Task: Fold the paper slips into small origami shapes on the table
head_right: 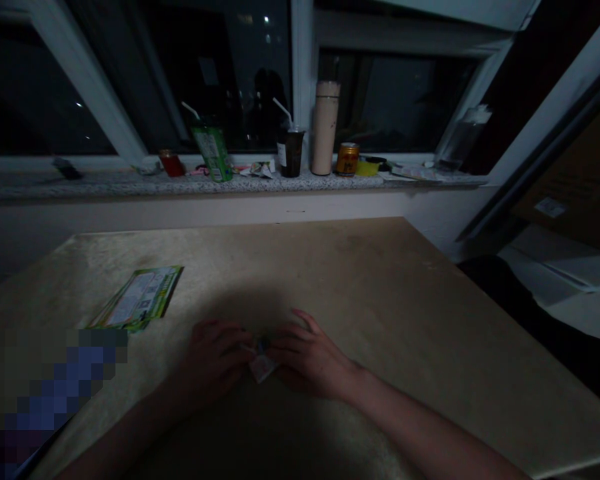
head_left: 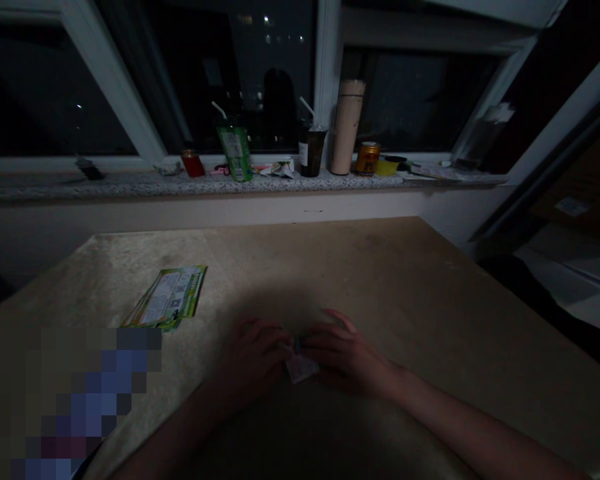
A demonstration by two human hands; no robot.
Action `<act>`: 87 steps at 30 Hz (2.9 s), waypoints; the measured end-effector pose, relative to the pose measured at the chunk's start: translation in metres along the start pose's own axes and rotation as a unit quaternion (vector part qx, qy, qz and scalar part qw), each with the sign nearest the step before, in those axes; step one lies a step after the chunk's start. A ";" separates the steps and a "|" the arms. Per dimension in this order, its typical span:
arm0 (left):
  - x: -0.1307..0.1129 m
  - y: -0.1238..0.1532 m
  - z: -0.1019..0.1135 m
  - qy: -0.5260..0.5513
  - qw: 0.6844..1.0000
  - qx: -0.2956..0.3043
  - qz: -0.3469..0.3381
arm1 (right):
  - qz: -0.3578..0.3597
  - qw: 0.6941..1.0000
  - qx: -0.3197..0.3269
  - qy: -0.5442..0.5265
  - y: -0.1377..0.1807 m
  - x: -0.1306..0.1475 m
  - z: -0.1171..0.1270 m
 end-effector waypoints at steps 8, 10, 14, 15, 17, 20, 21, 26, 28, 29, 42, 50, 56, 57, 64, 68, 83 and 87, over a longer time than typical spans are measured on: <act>0.017 0.007 0.000 -0.040 0.996 -0.076 0.037 | 0.104 0.984 -0.059 0.128 0.011 0.019 0.005; 0.017 0.005 -0.005 -0.049 0.996 -0.056 0.044 | 0.116 0.977 -0.052 0.172 0.011 0.020 0.003; 0.009 0.001 -0.018 -0.023 0.999 0.025 0.013 | 0.074 0.975 -0.006 0.210 0.004 0.006 -0.003; 0.007 0.001 -0.019 -0.008 0.999 0.035 0.005 | 0.061 0.977 0.010 0.203 0.003 0.002 -0.004; 0.003 0.003 -0.020 0.027 0.998 0.049 -0.011 | 0.053 0.982 0.035 0.177 0.003 -0.003 -0.006; -0.003 0.007 -0.019 0.063 0.995 0.069 -0.039 | 0.074 0.987 0.035 0.136 0.004 -0.001 -0.002; -0.004 0.008 -0.018 0.067 0.994 0.074 -0.044 | 0.074 0.989 0.032 0.125 0.004 0.000 -0.001; -0.007 0.007 -0.016 0.063 0.994 0.070 -0.047 | 0.055 0.995 0.036 0.079 0.003 0.002 -0.003; -0.009 0.007 -0.017 0.064 0.995 0.062 -0.043 | 0.055 0.996 0.029 0.066 0.004 0.003 -0.003; -0.009 0.006 -0.017 0.067 0.995 0.057 -0.040 | 0.056 0.996 0.026 0.060 0.004 0.003 -0.004; -0.010 0.009 -0.021 0.095 0.990 0.094 -0.050 | -0.013 1.000 0.021 -0.003 0.001 -0.022 0.001; -0.005 0.015 -0.030 0.104 0.988 0.114 -0.030 | -0.096 0.986 0.036 -0.133 0.000 -0.037 0.003; -0.003 0.019 -0.032 0.124 0.985 0.119 -0.015 | -0.147 0.972 0.043 -0.180 -0.004 -0.046 0.004; -0.002 0.019 -0.031 0.126 0.985 0.118 -0.014 | -0.160 0.971 0.042 -0.174 -0.004 -0.048 0.005; -0.005 0.017 -0.026 0.139 0.984 0.105 -0.034 | -0.213 0.962 0.067 -0.160 -0.010 -0.055 0.004; -0.005 0.017 -0.027 0.142 0.984 0.101 -0.032 | -0.216 0.957 0.076 -0.176 -0.015 -0.060 -0.001; -0.005 0.017 -0.024 0.176 0.978 0.107 -0.041 | -0.297 0.952 0.003 -0.078 -0.014 -0.080 -0.013; -0.009 0.016 -0.025 0.174 0.977 0.111 -0.043 | -0.303 0.950 0.008 -0.070 -0.013 -0.082 -0.016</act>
Point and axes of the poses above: each hand's wrist, its own y-axis away from the middle knuckle, its own z-axis out of the back of the hand, x = y × z, the point moved 8 cm from there along -y, towards the middle knuckle, and after that the axes turned 7 degrees about -z, right-handed, at the moved point
